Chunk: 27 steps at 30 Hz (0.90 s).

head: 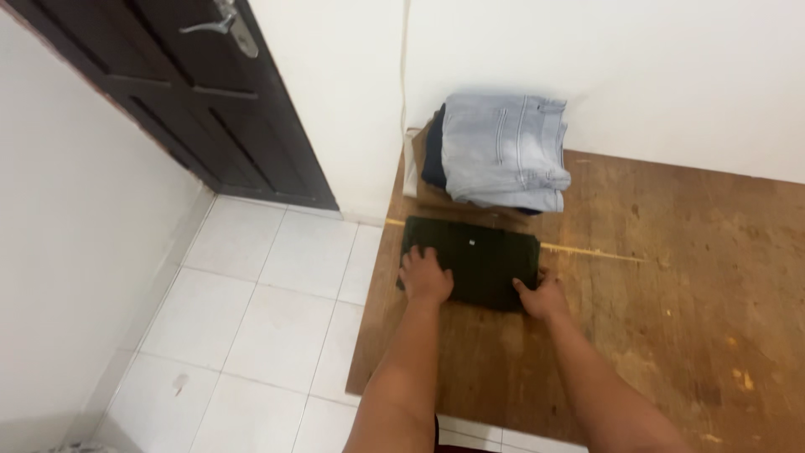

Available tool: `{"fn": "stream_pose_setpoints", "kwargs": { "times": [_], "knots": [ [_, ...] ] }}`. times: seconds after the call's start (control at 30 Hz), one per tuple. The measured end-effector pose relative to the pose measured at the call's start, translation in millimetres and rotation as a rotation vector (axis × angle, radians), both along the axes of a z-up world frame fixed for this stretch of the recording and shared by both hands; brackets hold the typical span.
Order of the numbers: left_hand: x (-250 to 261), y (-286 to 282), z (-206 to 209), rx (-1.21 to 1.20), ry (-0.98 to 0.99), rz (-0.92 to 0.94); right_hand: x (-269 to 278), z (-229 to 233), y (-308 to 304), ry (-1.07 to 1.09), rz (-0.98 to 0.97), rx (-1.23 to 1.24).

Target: The person picks up folded clothes from a wooden table and places them onto a three-tiered fabric shelf. They handle shirts and jeans one by one, arranging them on the shelves.

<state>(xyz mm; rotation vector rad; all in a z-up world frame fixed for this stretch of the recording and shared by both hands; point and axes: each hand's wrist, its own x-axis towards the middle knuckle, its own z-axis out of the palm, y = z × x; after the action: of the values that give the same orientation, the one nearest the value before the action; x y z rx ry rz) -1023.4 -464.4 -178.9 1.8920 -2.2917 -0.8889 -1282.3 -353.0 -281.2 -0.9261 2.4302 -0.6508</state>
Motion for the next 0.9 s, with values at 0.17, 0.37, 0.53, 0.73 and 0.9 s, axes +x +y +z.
{"fn": "stream_pose_setpoints", "kwargs": {
  "times": [0.17, 0.37, 0.53, 0.73, 0.9],
  "knots": [
    [1.2, -20.0, -18.0, -0.002, 0.070, 0.306, 4.2, 6.2, -10.2, -0.078, -0.122, 0.011],
    [-2.9, -45.5, -17.0, 0.211, 0.077, 0.470, 1.7, 15.0, -22.8, -0.420, -0.282, -0.026],
    [16.9, -63.2, -13.9, 0.448, 0.316, 0.302, 4.4, 44.1, -31.7, -0.883, -0.229, 0.031],
    [49.2, -53.9, 4.1, 1.072, 0.750, 0.293, -0.7, 96.3, -5.7, -1.286, -0.294, 0.039],
    [67.0, -20.4, 42.5, 1.261, 1.197, 0.365, -9.1, 134.9, 41.1, -1.495, -0.225, -0.499]
  ]
}}
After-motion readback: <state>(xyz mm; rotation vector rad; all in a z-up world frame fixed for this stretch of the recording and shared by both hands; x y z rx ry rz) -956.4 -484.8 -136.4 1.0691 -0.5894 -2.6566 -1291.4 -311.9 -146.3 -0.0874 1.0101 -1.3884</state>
